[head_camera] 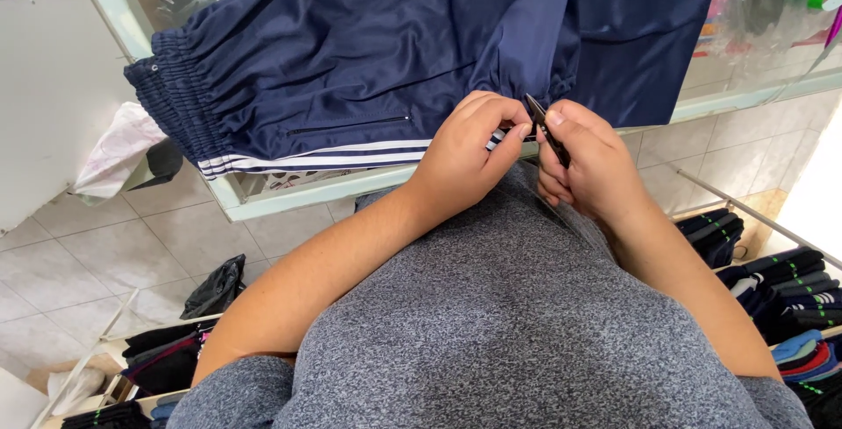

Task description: The person holds a pair of navy blue shorts and uses scissors to cut the drawstring and a small tag from the waistband. The person then folds the shorts and places them on a glass display counter in a room filled with clothing racks and shelves.

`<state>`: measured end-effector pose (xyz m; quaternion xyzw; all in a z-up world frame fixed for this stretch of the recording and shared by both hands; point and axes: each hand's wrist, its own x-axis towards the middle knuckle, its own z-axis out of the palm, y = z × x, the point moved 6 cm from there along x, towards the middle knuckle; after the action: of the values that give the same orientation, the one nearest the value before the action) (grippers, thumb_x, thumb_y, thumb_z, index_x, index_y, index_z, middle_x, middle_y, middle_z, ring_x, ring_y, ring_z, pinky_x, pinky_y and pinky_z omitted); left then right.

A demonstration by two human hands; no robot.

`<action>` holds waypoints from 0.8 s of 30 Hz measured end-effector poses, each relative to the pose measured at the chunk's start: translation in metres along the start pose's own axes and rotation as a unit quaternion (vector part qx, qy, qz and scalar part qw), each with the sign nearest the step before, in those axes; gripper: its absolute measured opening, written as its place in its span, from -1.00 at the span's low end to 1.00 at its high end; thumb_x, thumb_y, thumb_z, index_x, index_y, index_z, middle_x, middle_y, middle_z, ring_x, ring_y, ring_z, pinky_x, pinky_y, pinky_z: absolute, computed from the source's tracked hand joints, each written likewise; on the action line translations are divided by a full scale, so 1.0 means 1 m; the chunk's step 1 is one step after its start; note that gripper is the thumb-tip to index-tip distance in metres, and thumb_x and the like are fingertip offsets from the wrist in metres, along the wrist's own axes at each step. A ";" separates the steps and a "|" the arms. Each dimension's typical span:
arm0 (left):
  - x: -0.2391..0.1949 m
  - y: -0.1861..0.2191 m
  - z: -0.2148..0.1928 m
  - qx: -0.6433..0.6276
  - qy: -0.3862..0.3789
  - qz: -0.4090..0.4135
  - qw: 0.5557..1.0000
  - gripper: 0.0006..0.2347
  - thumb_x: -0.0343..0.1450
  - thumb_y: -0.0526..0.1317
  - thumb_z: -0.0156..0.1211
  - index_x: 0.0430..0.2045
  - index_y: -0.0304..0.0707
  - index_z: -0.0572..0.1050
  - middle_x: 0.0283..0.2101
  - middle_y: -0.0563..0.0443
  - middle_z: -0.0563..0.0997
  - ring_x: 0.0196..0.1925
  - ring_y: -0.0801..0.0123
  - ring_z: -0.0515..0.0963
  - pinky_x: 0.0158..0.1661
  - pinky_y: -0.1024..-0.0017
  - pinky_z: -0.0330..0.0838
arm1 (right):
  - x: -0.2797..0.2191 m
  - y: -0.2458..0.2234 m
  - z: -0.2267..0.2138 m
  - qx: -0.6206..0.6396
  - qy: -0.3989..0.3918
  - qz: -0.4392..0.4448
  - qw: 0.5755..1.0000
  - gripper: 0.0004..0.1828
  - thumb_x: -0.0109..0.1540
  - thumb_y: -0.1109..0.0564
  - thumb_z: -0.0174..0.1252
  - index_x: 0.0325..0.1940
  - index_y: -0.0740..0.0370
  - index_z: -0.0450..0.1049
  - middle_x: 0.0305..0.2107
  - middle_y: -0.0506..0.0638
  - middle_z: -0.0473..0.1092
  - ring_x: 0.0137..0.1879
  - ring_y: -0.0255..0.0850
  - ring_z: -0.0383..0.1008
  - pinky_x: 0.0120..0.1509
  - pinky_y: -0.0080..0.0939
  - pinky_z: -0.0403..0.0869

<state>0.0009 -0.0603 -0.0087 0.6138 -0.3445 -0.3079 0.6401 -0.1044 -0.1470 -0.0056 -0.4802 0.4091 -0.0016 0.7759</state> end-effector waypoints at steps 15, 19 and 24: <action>0.026 0.002 -0.070 0.032 0.069 -0.080 0.994 -0.97 0.39 -0.32 0.12 -0.41 -0.25 0.51 -0.39 0.01 0.54 -0.31 0.33 0.55 -0.27 0.38 0.43 | -0.002 0.009 -0.013 0.007 -0.039 0.056 0.998 -0.74 0.28 0.07 -0.23 -0.36 0.32 0.21 -0.89 -0.04 -0.06 -0.89 -0.26 -0.04 -0.80 -0.22 0.18; 0.065 0.026 -0.154 0.274 0.107 0.063 0.954 -0.95 0.39 -0.38 0.18 -0.47 -0.26 0.55 -0.36 0.03 0.63 -0.31 0.34 0.58 -0.23 0.40 0.38 | -0.007 0.015 -0.013 -0.008 -0.055 0.105 0.993 -0.74 0.27 -0.01 -0.18 -0.35 0.23 0.17 -0.86 0.00 -0.07 -0.84 -0.24 -0.09 -0.74 -0.22 0.15; 0.056 0.044 -0.203 0.341 0.131 0.066 0.929 -0.95 0.40 -0.38 0.15 -0.48 -0.27 0.52 -0.38 0.01 0.59 -0.33 0.31 0.54 -0.25 0.38 0.35 | -0.010 0.017 -0.006 -0.034 -0.065 0.103 0.992 -0.74 0.30 0.02 -0.23 -0.35 0.25 0.16 -0.85 -0.01 -0.08 -0.84 -0.23 -0.06 -0.71 -0.22 0.17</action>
<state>0.1975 0.0128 0.0364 0.8058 -0.3813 -0.0456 0.4509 -0.1217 -0.1387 -0.0136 -0.4611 0.4048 0.1236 0.7799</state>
